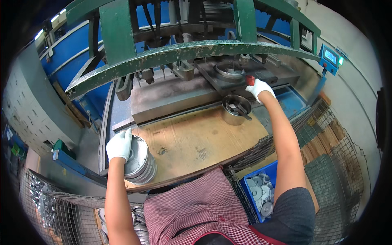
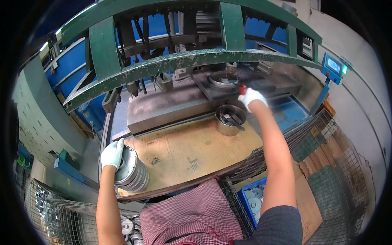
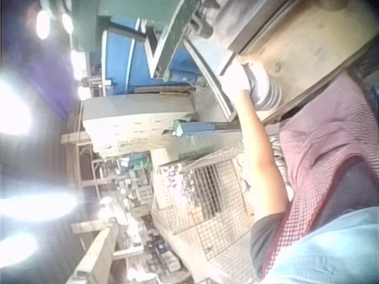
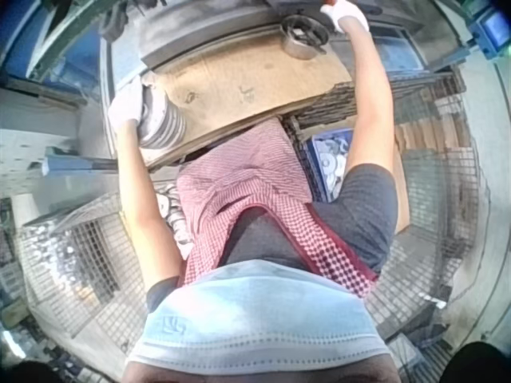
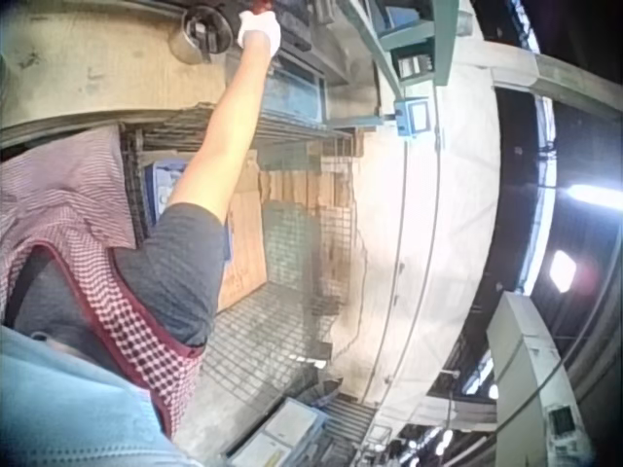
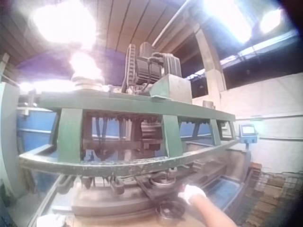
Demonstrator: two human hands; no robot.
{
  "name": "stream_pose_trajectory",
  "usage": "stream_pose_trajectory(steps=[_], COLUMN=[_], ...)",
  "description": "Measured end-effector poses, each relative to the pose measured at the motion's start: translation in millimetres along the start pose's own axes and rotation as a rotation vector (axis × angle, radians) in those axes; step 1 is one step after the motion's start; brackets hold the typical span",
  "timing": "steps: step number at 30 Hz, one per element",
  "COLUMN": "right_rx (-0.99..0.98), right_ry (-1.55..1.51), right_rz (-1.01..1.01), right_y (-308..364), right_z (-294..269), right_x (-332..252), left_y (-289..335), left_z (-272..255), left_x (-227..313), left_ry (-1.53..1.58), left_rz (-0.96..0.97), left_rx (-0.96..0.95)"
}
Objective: The recorder is inspecting and cleaning circular metal components at a workstation, using a small brush and placing them into stacks and bins.
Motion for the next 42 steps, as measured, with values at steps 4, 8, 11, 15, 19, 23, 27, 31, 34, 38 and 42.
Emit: stream_pose_trajectory(steps=[4, 8, 11, 15, 19, 23, 27, 31, 34, 38, 42], right_rx=[-0.052, -0.036, -0.038, -0.119, -0.015, -0.013, -0.021, -0.048, 0.081, 0.176, 0.444], right_ry=[-0.197, -0.141, -0.096, -0.058, -0.044, -0.025, -0.016, -0.065, -0.259, -0.171, -0.067], right_rz=[-0.113, -0.083, -0.034, -0.045, 0.041, 0.123, 0.032, -0.09, 0.141, 0.431, 0.631], right_y=[-1, -27, -42, -45, -41, -45, -22, 40, 90, 142, 195], right_z=[14, 22, 20, 26, 18, 14, 13, 13, -3, 22, 66], right_x=[-33, -60, -72, -83, -68, -40, -62, -49, 12, 121, 202], left_y=[0, 0, 0, -3, -3, -2, -1, 1, 0, -1, -2], left_z=[-2, 1, 2, 6, 7, 6, 4, 2, 2, 5, 4], left_x=[2, 3, 1, -4, -9, 1, -1, 1, 1, -1, 4], left_ry=[-0.01, 0.003, 0.006, -0.011, -0.039, -0.021, -0.004, 0.0, -0.023, -0.032, -0.033], left_rz=[0.004, 0.021, 0.041, 0.035, 0.017, 0.049, 0.062, 0.075, 0.051, 0.034, 0.042], left_rx=[0.009, 0.039, 0.061, 0.062, 0.053, 0.066, 0.091, 0.084, 0.065, 0.036, 0.009])
Point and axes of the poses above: each hand's wrist, its own y-axis away from the middle knuckle, its own z-axis out of the palm, x = y × z, the point moved 8 cm from there along -y, towards the middle knuckle, and after that the axes turned 2 degrees about y, right-handed, at the moved point
